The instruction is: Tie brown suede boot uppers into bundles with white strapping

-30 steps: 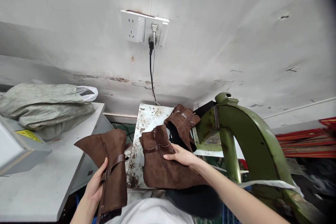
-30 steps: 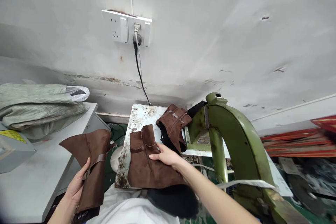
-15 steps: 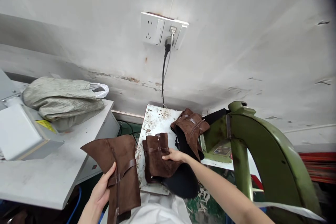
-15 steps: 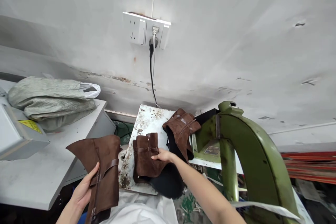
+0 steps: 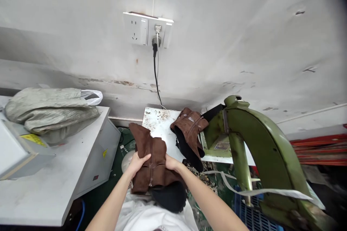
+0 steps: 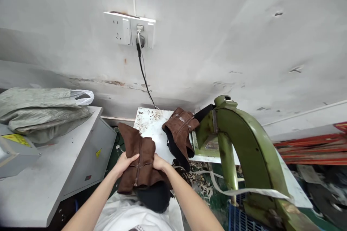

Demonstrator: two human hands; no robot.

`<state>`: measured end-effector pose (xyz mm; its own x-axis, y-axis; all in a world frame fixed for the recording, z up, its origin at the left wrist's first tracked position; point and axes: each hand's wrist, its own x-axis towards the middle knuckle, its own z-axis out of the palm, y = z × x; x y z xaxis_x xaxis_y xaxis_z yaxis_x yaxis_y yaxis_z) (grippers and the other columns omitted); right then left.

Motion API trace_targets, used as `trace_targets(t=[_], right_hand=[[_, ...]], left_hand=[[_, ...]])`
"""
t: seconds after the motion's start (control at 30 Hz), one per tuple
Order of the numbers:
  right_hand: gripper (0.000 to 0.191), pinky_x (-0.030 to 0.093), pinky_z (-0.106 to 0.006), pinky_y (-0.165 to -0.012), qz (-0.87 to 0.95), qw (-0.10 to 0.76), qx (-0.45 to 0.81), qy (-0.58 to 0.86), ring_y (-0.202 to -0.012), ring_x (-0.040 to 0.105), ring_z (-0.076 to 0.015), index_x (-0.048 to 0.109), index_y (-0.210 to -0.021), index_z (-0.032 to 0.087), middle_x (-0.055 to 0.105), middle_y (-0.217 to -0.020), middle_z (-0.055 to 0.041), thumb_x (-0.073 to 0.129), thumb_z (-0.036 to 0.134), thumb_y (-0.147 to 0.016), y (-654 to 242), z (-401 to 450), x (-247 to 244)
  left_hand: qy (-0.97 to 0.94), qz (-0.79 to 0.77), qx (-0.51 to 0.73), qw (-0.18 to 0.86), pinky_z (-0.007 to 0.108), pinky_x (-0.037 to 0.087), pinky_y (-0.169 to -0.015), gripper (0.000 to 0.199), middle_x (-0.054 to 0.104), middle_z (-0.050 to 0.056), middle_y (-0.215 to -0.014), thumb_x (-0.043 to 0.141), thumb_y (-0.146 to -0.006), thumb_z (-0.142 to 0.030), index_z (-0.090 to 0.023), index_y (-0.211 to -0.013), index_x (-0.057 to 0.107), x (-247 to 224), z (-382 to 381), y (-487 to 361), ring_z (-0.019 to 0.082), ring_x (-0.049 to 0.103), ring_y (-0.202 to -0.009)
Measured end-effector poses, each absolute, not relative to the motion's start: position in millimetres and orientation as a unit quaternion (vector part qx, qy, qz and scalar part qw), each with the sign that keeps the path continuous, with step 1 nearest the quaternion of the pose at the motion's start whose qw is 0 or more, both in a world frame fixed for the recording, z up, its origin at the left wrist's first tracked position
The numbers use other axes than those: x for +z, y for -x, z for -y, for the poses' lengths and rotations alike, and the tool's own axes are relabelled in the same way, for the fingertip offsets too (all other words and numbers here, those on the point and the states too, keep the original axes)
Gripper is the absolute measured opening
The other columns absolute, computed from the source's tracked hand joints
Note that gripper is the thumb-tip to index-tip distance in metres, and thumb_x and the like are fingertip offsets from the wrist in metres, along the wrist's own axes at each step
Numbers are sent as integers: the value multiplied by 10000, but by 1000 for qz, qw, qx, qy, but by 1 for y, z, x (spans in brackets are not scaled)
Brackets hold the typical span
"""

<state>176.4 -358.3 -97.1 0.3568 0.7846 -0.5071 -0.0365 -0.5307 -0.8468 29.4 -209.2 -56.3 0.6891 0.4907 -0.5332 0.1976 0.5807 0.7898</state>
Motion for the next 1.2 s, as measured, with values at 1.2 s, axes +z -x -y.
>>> trace_targets(t=[1.2], right_hand=[[740, 311, -435, -1123, 449, 228, 202, 840, -1128, 559, -241, 510, -1383, 274, 635, -1234, -47, 485, 73, -671, -132, 497, -65]], left_hand=[[-753, -459, 126, 454, 482, 495, -932, 654, 693, 235, -1136, 411, -824, -626, -80, -1055, 688, -136, 262, -16, 427, 578, -1177]])
